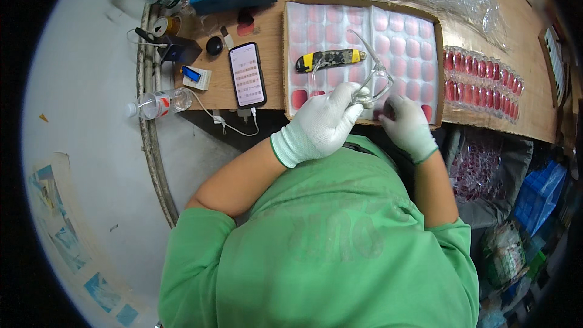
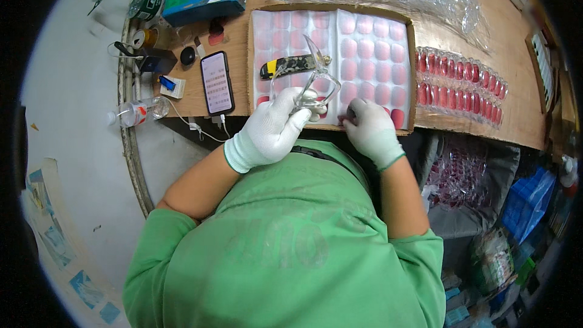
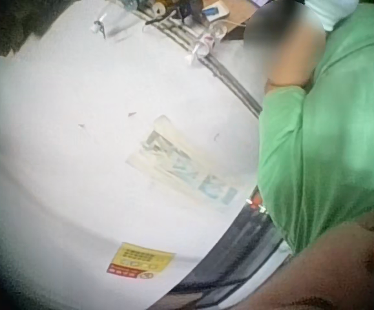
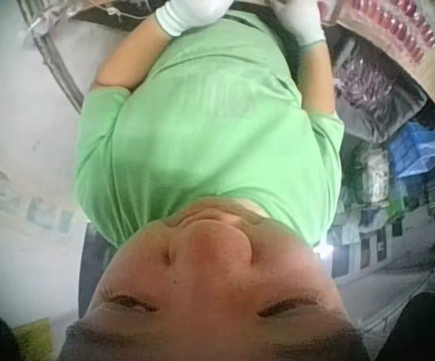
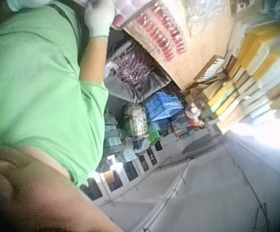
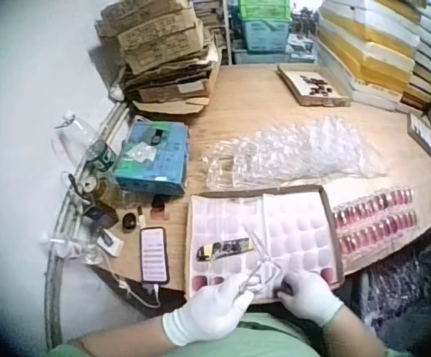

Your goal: The person picks small red cylindrical objects from a tray and inserts them into clear plastic casings using tweezers. The person then places the assembled units into a larger plastic bag on the table.

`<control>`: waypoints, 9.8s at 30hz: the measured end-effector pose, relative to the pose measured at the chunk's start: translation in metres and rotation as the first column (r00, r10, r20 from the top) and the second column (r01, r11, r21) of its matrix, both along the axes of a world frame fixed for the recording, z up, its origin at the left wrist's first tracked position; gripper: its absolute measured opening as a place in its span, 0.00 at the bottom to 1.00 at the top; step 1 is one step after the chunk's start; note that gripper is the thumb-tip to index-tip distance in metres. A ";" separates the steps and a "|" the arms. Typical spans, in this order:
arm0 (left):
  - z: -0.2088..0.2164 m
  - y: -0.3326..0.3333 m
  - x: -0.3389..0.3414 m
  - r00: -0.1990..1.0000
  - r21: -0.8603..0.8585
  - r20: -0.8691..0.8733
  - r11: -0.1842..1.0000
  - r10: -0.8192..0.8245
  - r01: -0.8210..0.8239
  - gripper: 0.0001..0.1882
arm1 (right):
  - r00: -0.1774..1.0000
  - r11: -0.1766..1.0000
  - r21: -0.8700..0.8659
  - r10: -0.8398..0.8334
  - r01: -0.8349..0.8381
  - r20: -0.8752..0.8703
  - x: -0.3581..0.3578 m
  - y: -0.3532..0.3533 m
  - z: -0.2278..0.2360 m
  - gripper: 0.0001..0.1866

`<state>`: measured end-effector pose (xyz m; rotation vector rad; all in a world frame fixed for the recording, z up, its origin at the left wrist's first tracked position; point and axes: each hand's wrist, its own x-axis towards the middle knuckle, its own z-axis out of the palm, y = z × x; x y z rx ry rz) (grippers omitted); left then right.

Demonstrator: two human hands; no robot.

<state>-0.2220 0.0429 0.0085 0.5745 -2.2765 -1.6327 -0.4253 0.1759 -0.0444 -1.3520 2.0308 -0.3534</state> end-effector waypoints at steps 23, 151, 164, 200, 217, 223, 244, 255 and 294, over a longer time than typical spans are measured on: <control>0.024 0.007 -0.015 0.993 0.151 0.090 0.987 -0.074 0.060 0.10 | 0.834 0.646 -0.573 -0.193 0.505 0.517 0.046 0.005 0.062 0.13; 0.054 0.015 -0.067 0.993 -0.229 -0.054 0.969 -0.110 0.095 0.07 | 0.907 0.790 -0.474 -0.238 0.388 0.347 0.012 0.037 0.111 0.06; -0.089 -0.290 -0.141 0.825 -0.126 0.400 0.915 0.400 -0.382 0.24 | 0.404 0.626 -0.637 -0.779 0.450 -0.480 -0.298 0.128 0.058 0.13; 0.011 -0.009 -0.002 0.992 -0.257 0.114 0.962 -0.060 0.088 0.19 | 0.970 0.857 -0.486 0.058 -0.171 -0.237 -0.039 0.048 -0.008 0.07; 0.022 0.009 -0.027 0.991 0.033 0.097 0.995 -0.097 0.095 0.10 | 0.838 0.641 -0.561 -0.268 0.523 0.475 0.035 0.017 0.070 0.11; 0.039 0.007 -0.016 0.989 0.251 0.030 0.959 -0.146 0.134 0.10 | 0.494 0.681 -0.241 -0.202 0.691 0.846 0.034 0.012 0.081 0.06; 0.034 0.008 -0.008 0.982 -0.235 0.172 0.965 -0.078 0.118 0.11 | 0.615 0.834 -0.129 -0.282 0.537 0.736 0.024 0.010 0.064 0.13; 0.046 -0.004 -0.007 0.969 0.306 0.107 0.934 -0.224 0.182 0.11 | 0.478 0.895 -0.103 -0.132 0.435 0.868 0.011 0.015 0.074 0.12; 0.076 0.010 -0.009 0.818 -0.292 0.447 0.805 -0.363 0.516 0.14 | 0.996 0.850 -0.526 0.034 0.014 0.082 0.010 0.016 0.118 0.24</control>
